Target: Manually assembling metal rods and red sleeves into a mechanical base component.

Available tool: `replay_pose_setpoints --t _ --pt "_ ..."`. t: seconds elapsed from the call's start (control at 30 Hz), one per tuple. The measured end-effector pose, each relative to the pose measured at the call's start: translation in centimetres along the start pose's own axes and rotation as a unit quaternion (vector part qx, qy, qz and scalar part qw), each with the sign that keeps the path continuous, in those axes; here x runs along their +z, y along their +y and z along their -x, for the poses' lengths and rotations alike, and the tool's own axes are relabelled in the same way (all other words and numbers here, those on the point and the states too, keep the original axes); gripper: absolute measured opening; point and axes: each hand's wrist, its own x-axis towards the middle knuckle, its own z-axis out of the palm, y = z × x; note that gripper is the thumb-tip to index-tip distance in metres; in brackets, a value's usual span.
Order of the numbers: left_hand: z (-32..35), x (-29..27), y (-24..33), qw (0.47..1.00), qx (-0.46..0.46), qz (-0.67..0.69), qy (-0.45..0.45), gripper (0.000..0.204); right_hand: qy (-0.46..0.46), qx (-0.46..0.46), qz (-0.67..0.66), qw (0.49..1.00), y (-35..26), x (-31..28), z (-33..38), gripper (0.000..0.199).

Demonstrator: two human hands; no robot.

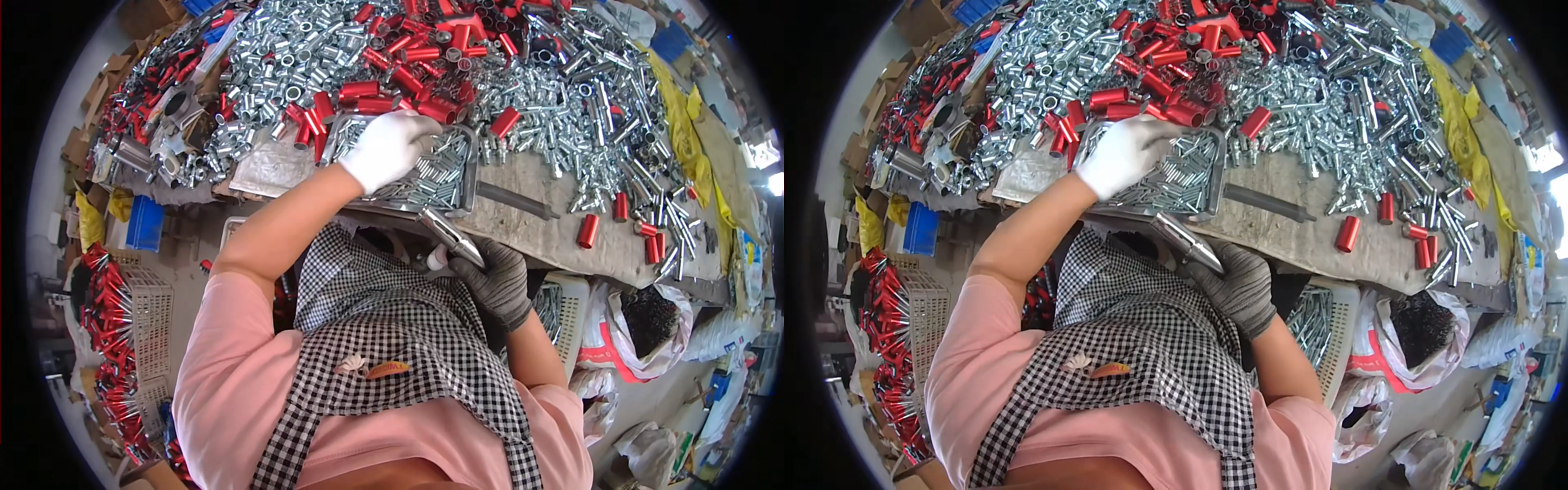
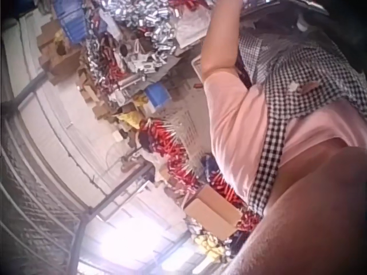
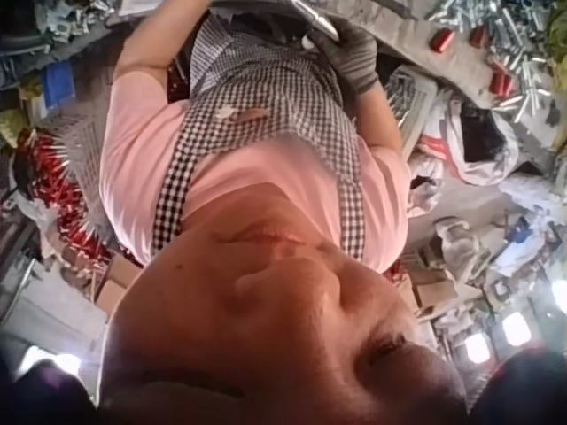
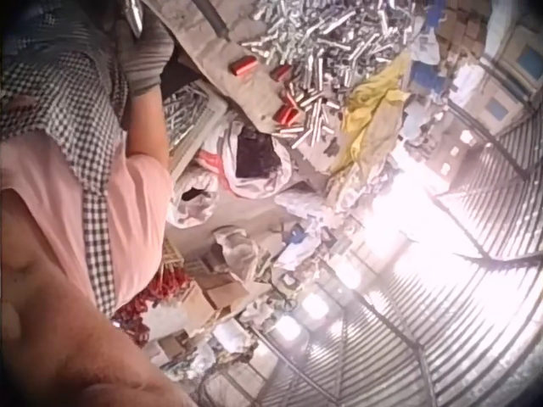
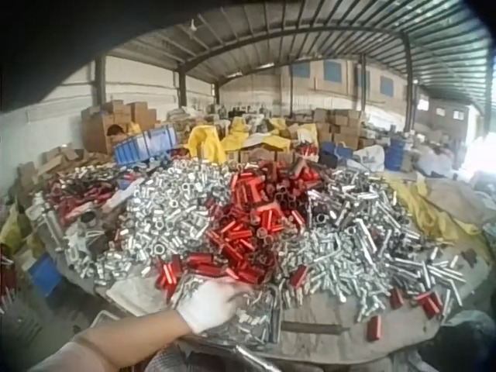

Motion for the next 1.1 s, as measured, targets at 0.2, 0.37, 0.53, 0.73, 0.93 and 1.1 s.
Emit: replay_pose_setpoints --t 0.2,0.37,0.53,0.73,0.93,1.1 --pt "5.7 -5.3 6.0 0.986 -0.049 0.161 -0.006 0.015 -0.006 -0.029 0.06 0.998 -0.9 1.0 -0.7 0.046" --pt "7.9 -2.8 5.4 0.975 0.098 0.198 -0.012 0.018 0.009 -0.097 0.172 0.98 -2.2 1.9 -1.3 0.043" --pt "9.3 -1.5 4.9 0.98 0.146 0.134 -0.008 0.016 -0.022 -0.076 0.228 0.97 -2.9 2.1 -1.2 0.053" --pt "9.7 -2.3 8.7 0.992 0.096 -0.085 -0.009 0.013 0.015 -0.089 0.343 0.935 -1.6 2.5 -0.8 0.052" --pt "6.2 -5.4 6.4 0.907 -0.085 0.117 -0.397 0.037 0.044 -0.221 0.282 0.933 -2.0 3.1 -0.2 0.052" --pt "6.2 -5.1 7.4 0.895 -0.123 0.182 -0.388 0.037 0.062 -0.275 0.283 0.917 -1.3 2.9 0.0 0.054"
